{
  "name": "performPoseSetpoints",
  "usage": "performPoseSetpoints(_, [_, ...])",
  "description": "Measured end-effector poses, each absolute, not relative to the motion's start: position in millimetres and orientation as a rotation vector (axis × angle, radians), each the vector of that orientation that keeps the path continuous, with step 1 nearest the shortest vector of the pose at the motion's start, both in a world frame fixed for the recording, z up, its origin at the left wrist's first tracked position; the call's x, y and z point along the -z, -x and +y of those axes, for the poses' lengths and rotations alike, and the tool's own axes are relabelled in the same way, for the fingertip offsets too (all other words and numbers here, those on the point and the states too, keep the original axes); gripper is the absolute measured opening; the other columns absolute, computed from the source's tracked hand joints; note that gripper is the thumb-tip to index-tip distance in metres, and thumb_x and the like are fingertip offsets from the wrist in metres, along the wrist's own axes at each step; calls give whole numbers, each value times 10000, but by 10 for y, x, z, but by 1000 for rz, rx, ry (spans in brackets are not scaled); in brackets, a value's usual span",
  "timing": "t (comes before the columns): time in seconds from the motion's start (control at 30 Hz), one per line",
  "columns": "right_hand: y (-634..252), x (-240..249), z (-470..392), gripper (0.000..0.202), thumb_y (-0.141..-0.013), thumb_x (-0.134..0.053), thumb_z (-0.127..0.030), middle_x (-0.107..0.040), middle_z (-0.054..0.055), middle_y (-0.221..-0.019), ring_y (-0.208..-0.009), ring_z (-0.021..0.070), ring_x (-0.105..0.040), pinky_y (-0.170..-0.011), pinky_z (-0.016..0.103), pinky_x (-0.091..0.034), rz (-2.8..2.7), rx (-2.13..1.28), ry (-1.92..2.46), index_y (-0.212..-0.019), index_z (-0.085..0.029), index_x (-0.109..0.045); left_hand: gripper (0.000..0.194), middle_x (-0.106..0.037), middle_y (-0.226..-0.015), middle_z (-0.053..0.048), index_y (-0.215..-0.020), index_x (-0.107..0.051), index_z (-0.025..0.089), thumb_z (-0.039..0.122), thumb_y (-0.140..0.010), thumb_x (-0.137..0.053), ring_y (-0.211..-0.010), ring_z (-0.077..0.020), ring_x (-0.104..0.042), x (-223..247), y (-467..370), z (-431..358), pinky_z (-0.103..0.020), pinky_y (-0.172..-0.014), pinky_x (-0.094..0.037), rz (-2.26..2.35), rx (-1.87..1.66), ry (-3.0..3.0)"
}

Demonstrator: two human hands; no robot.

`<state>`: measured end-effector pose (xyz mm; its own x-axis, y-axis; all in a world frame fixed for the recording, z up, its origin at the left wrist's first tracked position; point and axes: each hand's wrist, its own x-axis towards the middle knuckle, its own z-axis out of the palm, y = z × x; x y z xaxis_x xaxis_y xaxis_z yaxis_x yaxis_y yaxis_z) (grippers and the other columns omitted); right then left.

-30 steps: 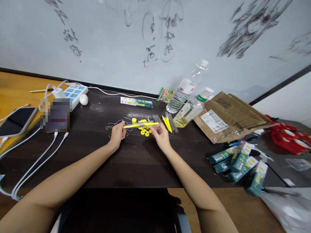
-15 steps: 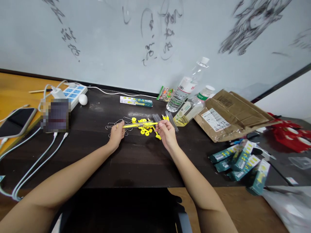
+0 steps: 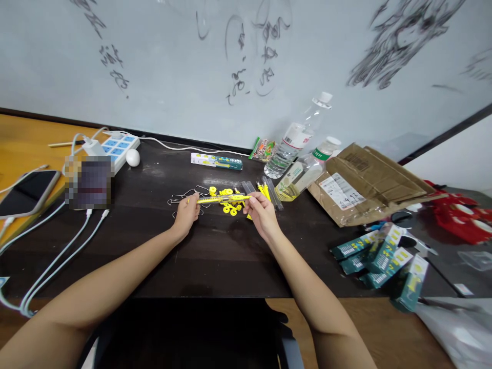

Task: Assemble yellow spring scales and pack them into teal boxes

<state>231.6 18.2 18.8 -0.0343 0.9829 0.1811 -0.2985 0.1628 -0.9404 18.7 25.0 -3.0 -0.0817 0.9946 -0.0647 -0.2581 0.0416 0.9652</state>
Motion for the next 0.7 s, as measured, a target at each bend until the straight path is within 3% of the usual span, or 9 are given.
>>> performPoseSetpoints(0.27, [-2343, -145, 199, 278, -764, -666, -461, -562, -23, -675, -577, 101, -513, -525, 230, -444, -1332, -945, 975, -848, -204, -603, 367, -262, -460, 106, -621, -324, 205, 429, -787, -562, -339, -21, -207, 27, -193, 227, -139, -329, -138, 1093, -1320, -940])
performPoseSetpoints(0.53, [-2290, -123, 166, 261, -792, -649, -422, -601, -32, -650, -548, 89, -522, -530, 220, -424, -1357, -980, 944, -893, -200, -556, 365, -247, -452, 119, -635, -330, 208, 438, -774, -577, -331, -22, -204, 7, -184, 251, -134, -323, -136, 1122, -1339, -888])
performPoseSetpoints(0.7, [-2290, -165, 146, 289, -795, -642, -421, -621, -63, -615, -477, 79, -503, -501, 208, -398, -1270, -1113, 871, -890, -229, -449, 366, -236, -452, 119, -635, -332, 209, 449, -785, -565, -336, -27, -205, -1, -194, 228, -135, -329, -142, 1085, -1312, -926])
